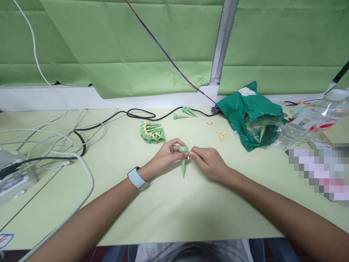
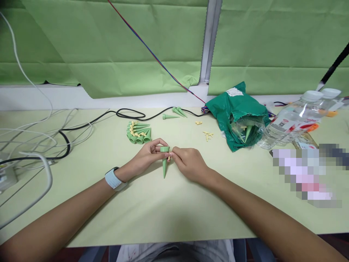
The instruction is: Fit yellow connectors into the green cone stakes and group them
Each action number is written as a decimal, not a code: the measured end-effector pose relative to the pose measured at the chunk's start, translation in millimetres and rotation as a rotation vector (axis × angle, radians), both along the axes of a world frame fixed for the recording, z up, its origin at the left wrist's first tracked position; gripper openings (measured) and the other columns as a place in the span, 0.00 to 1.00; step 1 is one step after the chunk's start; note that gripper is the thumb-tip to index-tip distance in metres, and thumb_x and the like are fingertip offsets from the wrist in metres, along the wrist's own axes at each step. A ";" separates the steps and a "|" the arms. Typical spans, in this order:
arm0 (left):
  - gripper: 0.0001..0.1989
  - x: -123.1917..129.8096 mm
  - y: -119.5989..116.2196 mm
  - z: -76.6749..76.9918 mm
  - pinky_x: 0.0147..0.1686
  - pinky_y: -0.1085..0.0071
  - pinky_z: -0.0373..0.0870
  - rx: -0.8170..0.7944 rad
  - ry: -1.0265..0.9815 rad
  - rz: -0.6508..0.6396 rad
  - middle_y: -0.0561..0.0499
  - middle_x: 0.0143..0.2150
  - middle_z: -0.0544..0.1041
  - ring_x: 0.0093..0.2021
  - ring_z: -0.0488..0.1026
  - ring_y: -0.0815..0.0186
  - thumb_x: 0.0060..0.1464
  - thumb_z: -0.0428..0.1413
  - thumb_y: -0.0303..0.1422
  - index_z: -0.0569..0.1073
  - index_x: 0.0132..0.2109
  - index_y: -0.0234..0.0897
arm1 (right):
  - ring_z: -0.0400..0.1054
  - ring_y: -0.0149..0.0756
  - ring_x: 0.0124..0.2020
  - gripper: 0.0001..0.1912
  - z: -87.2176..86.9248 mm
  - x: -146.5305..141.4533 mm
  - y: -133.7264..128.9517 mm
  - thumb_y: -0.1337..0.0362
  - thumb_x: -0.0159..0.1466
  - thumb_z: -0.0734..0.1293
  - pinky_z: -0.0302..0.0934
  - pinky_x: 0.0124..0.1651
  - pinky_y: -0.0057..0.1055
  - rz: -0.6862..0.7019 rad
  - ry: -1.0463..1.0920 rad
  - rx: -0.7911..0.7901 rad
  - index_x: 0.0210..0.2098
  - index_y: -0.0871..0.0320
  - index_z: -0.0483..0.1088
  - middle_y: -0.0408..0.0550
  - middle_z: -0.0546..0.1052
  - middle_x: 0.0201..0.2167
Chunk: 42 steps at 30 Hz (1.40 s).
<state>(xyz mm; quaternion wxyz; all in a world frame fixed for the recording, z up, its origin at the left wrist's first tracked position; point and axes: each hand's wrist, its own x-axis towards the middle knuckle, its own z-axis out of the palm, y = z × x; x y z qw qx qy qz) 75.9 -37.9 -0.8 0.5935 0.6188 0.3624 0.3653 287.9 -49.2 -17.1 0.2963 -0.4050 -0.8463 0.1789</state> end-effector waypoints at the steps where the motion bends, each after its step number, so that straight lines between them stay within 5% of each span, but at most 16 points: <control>1: 0.15 0.1 -0.3 0.3 0.43 0.65 0.72 -0.002 -0.001 0.004 0.51 0.32 0.80 0.38 0.81 0.60 0.56 0.65 0.37 0.71 0.46 0.38 | 0.63 0.32 0.25 0.17 -0.1 -0.5 -0.3 0.59 0.76 0.56 0.49 0.31 0.29 -0.015 0.005 -0.014 0.33 0.55 0.66 0.41 0.73 0.25; 7: 0.15 -0.4 0.4 -0.7 0.42 0.66 0.72 -0.018 -0.014 0.007 0.51 0.32 0.80 0.39 0.81 0.60 0.55 0.66 0.37 0.72 0.45 0.38 | 0.67 0.33 0.30 0.13 1.7 -0.2 -1.4 0.60 0.76 0.56 0.53 0.34 0.30 0.082 -0.025 0.146 0.38 0.56 0.68 0.47 0.78 0.34; 13: 0.14 1.5 -1.4 -0.9 0.45 0.63 0.72 -0.055 -0.060 -0.025 0.49 0.33 0.81 0.39 0.80 0.61 0.56 0.65 0.37 0.71 0.44 0.37 | 0.66 0.32 0.27 0.18 -0.9 -2.9 -1.5 0.59 0.77 0.55 0.51 0.32 0.29 0.003 0.034 -0.057 0.34 0.55 0.68 0.43 0.76 0.28; 22: 0.11 0.6 -0.5 0.1 0.44 0.67 0.70 -0.105 -0.102 -0.012 0.54 0.31 0.77 0.37 0.78 0.65 0.56 0.63 0.31 0.70 0.45 0.39 | 0.63 0.32 0.29 0.13 -0.8 0.5 -1.2 0.61 0.76 0.55 0.51 0.33 0.29 0.040 -0.036 0.075 0.36 0.55 0.65 0.44 0.74 0.31; 35: 0.13 0.4 1.2 -4.6 0.43 0.66 0.70 -0.044 -0.071 0.019 0.51 0.33 0.79 0.38 0.79 0.63 0.54 0.65 0.33 0.71 0.44 0.38 | 0.58 0.31 0.27 0.23 -0.3 -9.4 -0.4 0.54 0.74 0.56 0.50 0.31 0.29 0.013 0.381 -0.393 0.25 0.56 0.61 0.39 0.66 0.23; 42: 0.14 4.2 -0.1 -3.5 0.45 0.66 0.72 -0.068 -0.108 0.093 0.51 0.34 0.79 0.40 0.79 0.63 0.53 0.67 0.35 0.74 0.45 0.38 | 0.59 0.29 0.24 0.15 -0.1 -7.9 0.8 0.50 0.68 0.67 0.53 0.27 0.28 -0.011 0.511 -0.486 0.35 0.55 0.69 0.37 0.66 0.24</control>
